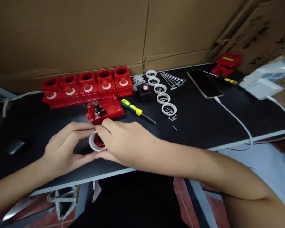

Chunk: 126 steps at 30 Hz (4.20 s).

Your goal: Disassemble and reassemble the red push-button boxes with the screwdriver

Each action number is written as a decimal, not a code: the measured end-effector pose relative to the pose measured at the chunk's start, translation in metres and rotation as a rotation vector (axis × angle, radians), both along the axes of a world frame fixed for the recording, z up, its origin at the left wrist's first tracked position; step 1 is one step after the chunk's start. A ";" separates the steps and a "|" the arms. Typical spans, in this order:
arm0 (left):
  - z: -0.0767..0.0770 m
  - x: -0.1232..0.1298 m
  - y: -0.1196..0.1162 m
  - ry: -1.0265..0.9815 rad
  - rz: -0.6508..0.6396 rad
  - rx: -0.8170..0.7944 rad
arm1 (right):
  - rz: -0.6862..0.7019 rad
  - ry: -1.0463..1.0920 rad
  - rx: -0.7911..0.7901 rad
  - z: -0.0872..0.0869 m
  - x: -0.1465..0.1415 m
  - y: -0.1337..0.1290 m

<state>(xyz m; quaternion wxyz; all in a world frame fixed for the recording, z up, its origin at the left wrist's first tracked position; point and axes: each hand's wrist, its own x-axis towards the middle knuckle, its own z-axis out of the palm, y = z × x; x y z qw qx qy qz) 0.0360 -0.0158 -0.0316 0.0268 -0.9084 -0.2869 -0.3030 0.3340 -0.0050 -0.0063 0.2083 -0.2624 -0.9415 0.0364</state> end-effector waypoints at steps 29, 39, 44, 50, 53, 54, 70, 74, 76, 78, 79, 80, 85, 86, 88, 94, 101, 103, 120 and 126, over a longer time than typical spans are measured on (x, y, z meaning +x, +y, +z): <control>-0.002 0.013 -0.009 0.069 -0.221 -0.082 | -0.202 0.488 -0.061 -0.058 0.000 -0.066; -0.005 0.011 0.003 0.097 -0.178 -0.004 | -0.843 0.235 0.086 -0.047 0.112 -0.085; -0.005 0.011 0.005 0.104 -0.184 0.003 | -1.011 0.122 0.050 -0.066 0.130 -0.079; -0.004 0.011 0.006 0.100 -0.177 -0.001 | -1.019 0.168 0.035 -0.068 0.129 -0.062; -0.005 0.010 0.006 0.091 -0.179 0.000 | -1.019 0.187 0.025 -0.068 0.130 -0.055; -0.005 0.009 0.006 0.090 -0.178 0.000 | -1.018 0.194 0.024 -0.068 0.131 -0.053; -0.004 0.011 0.007 0.091 -0.163 0.006 | -0.981 0.168 0.041 -0.069 0.140 -0.034; -0.004 0.010 0.008 0.086 -0.171 -0.004 | -0.970 0.158 0.021 -0.070 0.143 -0.035; -0.004 0.010 0.008 0.089 -0.170 -0.003 | -0.966 0.150 0.002 -0.070 0.143 -0.035; -0.004 0.009 0.008 0.095 -0.166 -0.002 | -0.965 0.151 -0.006 -0.070 0.143 -0.034; -0.004 0.009 0.008 0.096 -0.164 -0.003 | -0.965 0.152 -0.007 -0.069 0.143 -0.034; -0.004 0.008 0.008 0.095 -0.165 -0.006 | -0.965 0.152 -0.007 -0.070 0.143 -0.034; -0.005 0.008 0.007 0.084 -0.168 -0.031 | -0.950 0.142 0.004 -0.072 0.143 -0.031; -0.005 0.008 0.007 0.084 -0.165 -0.031 | -0.950 0.145 0.006 -0.073 0.143 -0.031; -0.004 0.008 0.007 0.089 -0.163 -0.020 | -0.953 0.148 0.006 -0.074 0.144 -0.032; -0.002 0.008 0.008 0.095 -0.166 -0.016 | -0.910 0.158 0.003 -0.071 0.141 -0.037; -0.003 0.008 0.009 0.099 -0.167 -0.016 | -0.917 0.191 -0.024 -0.070 0.136 -0.037; -0.002 0.008 0.008 0.100 -0.168 -0.017 | -0.913 0.195 -0.016 -0.071 0.134 -0.037; -0.002 0.010 0.009 0.117 -0.175 0.002 | -0.894 0.188 0.099 -0.067 0.126 -0.042; -0.002 0.008 0.008 0.112 -0.175 -0.005 | -0.907 0.147 0.081 -0.069 0.123 -0.036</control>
